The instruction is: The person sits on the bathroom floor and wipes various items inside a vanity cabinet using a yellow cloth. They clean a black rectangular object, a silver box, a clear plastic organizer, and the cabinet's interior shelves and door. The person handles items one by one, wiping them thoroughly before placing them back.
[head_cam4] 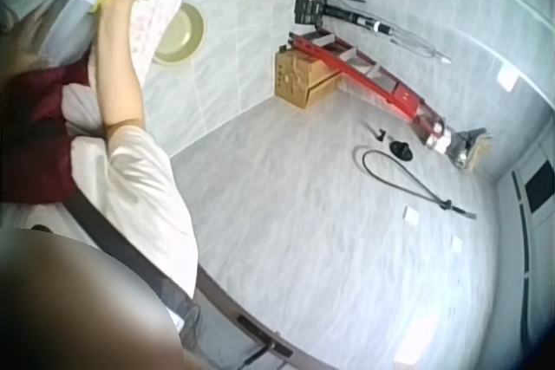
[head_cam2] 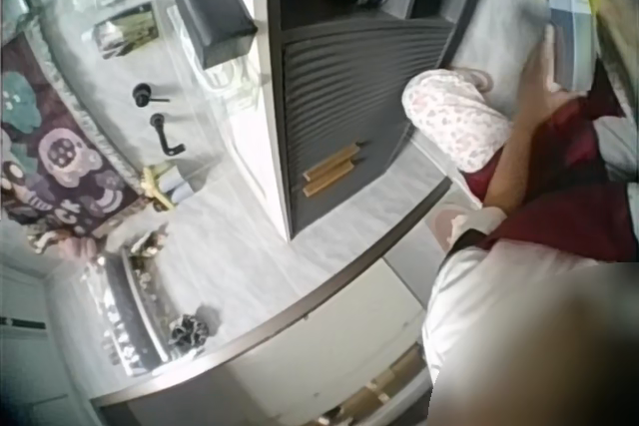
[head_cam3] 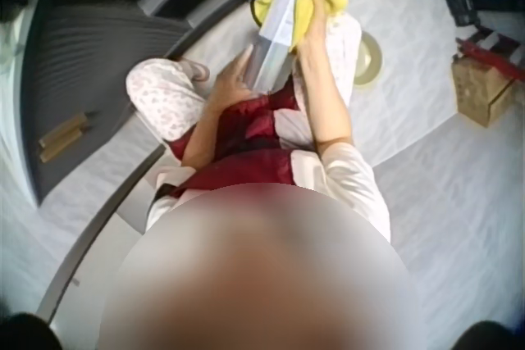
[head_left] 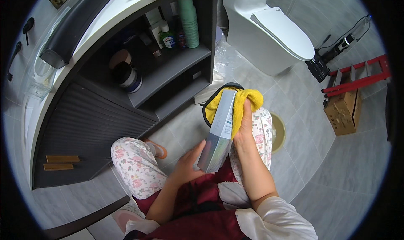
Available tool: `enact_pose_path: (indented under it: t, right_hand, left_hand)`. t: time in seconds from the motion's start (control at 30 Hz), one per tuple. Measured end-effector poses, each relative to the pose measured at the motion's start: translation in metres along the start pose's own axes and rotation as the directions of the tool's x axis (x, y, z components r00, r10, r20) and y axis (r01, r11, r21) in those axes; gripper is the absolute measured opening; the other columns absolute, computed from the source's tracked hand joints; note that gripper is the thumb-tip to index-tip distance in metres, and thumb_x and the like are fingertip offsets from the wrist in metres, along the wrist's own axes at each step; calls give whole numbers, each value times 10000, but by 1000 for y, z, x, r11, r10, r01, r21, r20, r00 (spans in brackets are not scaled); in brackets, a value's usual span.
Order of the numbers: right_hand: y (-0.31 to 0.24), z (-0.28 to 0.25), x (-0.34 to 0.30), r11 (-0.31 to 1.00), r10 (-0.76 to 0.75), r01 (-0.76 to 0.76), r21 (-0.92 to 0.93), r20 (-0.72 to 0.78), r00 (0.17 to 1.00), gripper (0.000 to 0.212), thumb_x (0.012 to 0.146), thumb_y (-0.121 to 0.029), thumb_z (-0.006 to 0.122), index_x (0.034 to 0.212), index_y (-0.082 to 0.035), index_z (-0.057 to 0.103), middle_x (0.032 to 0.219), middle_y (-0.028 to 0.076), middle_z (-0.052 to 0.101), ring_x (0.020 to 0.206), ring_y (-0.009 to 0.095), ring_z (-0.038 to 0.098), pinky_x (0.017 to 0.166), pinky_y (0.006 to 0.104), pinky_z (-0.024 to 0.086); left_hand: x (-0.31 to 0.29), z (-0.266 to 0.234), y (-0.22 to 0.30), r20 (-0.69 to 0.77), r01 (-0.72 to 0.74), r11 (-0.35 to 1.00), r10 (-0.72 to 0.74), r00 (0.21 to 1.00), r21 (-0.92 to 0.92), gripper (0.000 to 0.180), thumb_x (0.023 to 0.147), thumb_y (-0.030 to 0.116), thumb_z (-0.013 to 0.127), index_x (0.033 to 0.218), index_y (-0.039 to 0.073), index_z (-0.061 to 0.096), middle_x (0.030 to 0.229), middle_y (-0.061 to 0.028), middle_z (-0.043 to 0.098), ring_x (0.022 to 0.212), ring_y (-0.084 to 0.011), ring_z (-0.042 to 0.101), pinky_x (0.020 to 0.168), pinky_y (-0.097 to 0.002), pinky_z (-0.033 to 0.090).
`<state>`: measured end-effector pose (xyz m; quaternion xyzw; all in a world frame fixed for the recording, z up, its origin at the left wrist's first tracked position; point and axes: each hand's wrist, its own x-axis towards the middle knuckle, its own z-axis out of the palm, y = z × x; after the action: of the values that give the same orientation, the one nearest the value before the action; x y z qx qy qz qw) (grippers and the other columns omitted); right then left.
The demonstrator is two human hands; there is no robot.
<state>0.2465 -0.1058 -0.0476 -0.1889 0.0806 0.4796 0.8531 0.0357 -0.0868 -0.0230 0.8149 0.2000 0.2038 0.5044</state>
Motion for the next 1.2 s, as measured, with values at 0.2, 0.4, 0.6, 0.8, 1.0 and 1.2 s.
enact_pose_path:
  t: [0.2, 0.4, 0.6, 0.8, 1.0, 1.2]
  right_hand:
    - [6, -3, -1, 997, -19, 19, -81, 11, 1000, 376, 814, -256, 639, 1104, -40, 534, 1023, 86, 606, 910, 203, 598, 806, 329, 501]
    - [31, 1, -26, 939, 58, -47, -341, 20, 998, 380, 792, -99, 628, 1143, -19, 507, 1077, 89, 576, 963, 221, 577, 844, 342, 472]
    - [58, -7, -51, 835, 347, -208, -510, 194, 918, 583, 696, 39, 704, 1218, -37, 456, 1125, 87, 566, 1019, 208, 563, 861, 349, 478]
    - [68, 1, -57, 741, 482, -222, -634, 272, 833, 628, 679, -6, 738, 1233, -51, 447, 1129, 58, 562, 1030, 167, 547, 873, 320, 460]
    - [45, -3, -47, 733, 422, -190, -653, 219, 879, 550, 707, -47, 717, 1204, -40, 479, 1086, 57, 582, 966, 153, 568, 826, 309, 474]
    - [42, -12, -41, 511, 406, -77, -856, 161, 900, 471, 763, -111, 676, 1187, -17, 495, 1035, 62, 586, 908, 126, 558, 780, 285, 479]
  left_hand:
    - [4, -7, -10, -32, -298, 791, 371, 928, 535, 634, 618, 60, 681, 1222, 84, 491, 1330, -108, 432, 1218, -442, 370, 945, -475, 390]
    - [7, -7, -15, -209, -204, 802, 376, 903, 562, 606, 621, 61, 688, 1200, 129, 521, 1328, -159, 423, 1214, -504, 334, 944, -528, 365]
    - [10, -15, -15, -405, -112, 801, 411, 817, 588, 615, 748, 158, 678, 1310, 156, 431, 1364, -215, 367, 1277, -453, 283, 1013, -523, 257]
    - [9, -22, -15, -435, -40, 756, 419, 797, 653, 602, 814, 144, 619, 1346, 65, 348, 1371, -212, 353, 1290, -419, 280, 1033, -514, 235]
    - [12, -14, -14, -357, -69, 840, -153, 922, -538, 735, 760, 96, 651, 1365, -24, 250, 1390, -203, 317, 1290, -291, 329, 1046, -374, 280]
    - [5, -9, -34, -312, 14, 696, -340, 887, -718, 693, 765, 90, 673, 1335, -19, 294, 1298, -126, 421, 1193, -203, 426, 986, -313, 349]
